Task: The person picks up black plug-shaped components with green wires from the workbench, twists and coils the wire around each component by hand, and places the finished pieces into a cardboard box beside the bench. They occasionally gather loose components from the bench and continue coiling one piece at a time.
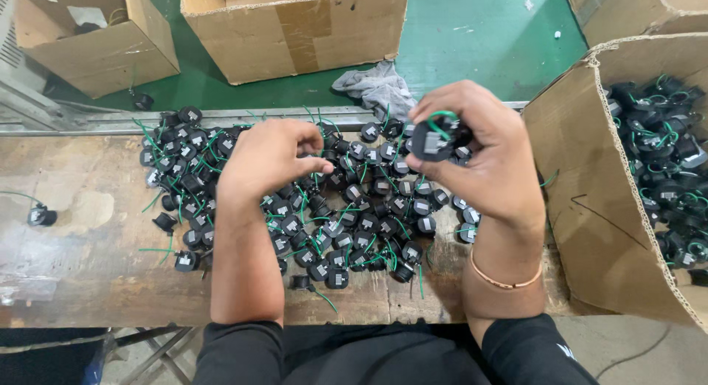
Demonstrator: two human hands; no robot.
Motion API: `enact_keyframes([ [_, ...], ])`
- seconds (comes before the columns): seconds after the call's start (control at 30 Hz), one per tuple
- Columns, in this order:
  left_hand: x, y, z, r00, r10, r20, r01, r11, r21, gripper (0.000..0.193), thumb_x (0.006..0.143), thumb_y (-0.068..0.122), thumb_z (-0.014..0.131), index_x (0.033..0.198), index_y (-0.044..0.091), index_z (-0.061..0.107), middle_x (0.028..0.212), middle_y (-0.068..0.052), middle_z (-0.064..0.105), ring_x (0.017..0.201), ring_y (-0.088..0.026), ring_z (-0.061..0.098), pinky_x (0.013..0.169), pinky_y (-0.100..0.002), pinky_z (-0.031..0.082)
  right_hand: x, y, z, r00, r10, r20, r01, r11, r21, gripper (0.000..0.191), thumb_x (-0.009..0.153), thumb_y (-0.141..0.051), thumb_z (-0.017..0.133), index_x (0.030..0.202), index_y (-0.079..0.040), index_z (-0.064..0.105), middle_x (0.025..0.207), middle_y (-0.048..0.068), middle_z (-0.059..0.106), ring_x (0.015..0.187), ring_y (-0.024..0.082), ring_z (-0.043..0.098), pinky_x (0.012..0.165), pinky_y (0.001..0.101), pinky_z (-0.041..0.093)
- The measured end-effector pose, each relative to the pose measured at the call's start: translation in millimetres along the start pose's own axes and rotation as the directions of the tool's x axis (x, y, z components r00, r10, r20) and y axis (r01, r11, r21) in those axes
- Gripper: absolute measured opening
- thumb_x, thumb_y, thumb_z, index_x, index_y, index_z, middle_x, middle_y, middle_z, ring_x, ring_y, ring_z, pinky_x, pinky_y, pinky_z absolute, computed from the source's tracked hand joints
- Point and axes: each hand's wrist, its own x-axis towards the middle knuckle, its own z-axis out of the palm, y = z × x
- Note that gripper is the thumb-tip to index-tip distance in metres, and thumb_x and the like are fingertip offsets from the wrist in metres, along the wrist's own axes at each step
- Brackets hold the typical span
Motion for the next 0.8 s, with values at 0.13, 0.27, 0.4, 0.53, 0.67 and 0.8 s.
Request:
enact_keyframes([
  [0.13,26.8,-19.8,33.7,0.981,-0.189,0.033,0.16,0.902,0.401,0.054,0.054,0.049,0.095,0.095,0.019,0.076,0.095,-0.006,0.075,0.097,-0.03,0.07,0.078,-0.047,0.055,-9.6,1.4,-10.1,0.987,0.125,-0.097,-0.103,0.973,0.208,0.034,0.089,0.002,0.082,0.115,0.002,0.061,0.119,0.009,0.065,0.111,0.013,0.061,0.096,0.0242,0.05],
  [0.27,43.4,-28.1,61.3,0.98,-0.195,0.04,0.152,0.861,0.486,0.033,0.063,0.034,0.091,0.09,0.02,0.078,0.093,-0.008,0.076,0.094,-0.03,0.073,0.077,-0.045,0.057,-16.1,0.0,-13.5,0.962,0.215,-0.169,-0.157,0.94,0.301,0.044,0.088,-0.001,0.081,0.125,0.001,0.059,0.119,0.008,0.067,0.107,0.011,0.063,0.096,0.023,0.052],
  [0.4,40.6,-27.3,59.9,0.983,-0.181,0.032,0.153,0.901,0.407,0.016,0.068,0.015,0.08,0.081,0.023,0.08,0.088,-0.008,0.076,0.09,-0.031,0.074,0.077,-0.045,0.057,-16.3,-1.4,-13.6,0.96,0.21,-0.184,-0.13,0.919,0.372,0.052,0.093,-0.003,0.081,0.137,0.0,0.054,0.114,0.009,0.067,0.101,0.01,0.064,0.092,0.0216,0.054],
  [0.53,24.6,-10.6,44.6,0.996,-0.077,-0.043,0.088,0.923,0.374,0.014,0.071,0.014,0.075,0.082,0.022,0.079,0.084,-0.009,0.076,0.087,-0.032,0.072,0.074,-0.047,0.056,-14.2,-2.3,-14.0,0.963,0.189,-0.191,-0.095,0.904,0.417,0.057,0.099,-0.003,0.076,0.147,-0.003,0.046,0.11,0.009,0.067,0.094,0.009,0.063,0.081,0.0202,0.055],
  [0.67,5.2,16.1,24.7,0.976,0.124,-0.18,-0.051,0.931,0.361,0.013,0.076,0.011,0.071,0.082,0.019,0.079,0.084,-0.007,0.075,0.088,-0.031,0.071,0.071,-0.046,0.055,-13.2,-2.3,-15.5,0.967,0.206,-0.148,-0.125,0.896,0.426,0.055,0.102,0.004,0.068,0.152,-0.004,0.048,0.109,0.008,0.065,0.095,0.009,0.063,0.08,0.0205,0.056],
  [0.8,-17.9,40.5,-0.7,0.881,0.326,-0.343,-0.218,0.923,0.315,0.01,0.081,0.007,0.069,0.081,0.014,0.076,0.086,-0.003,0.073,0.089,-0.029,0.07,0.073,-0.044,0.054,-11.5,1.1,-16.3,0.954,0.268,-0.131,-0.232,0.942,0.241,0.027,0.096,0.01,0.061,0.121,0.001,0.066,0.106,0.006,0.059,0.09,0.011,0.061,0.078,0.0225,0.055],
])
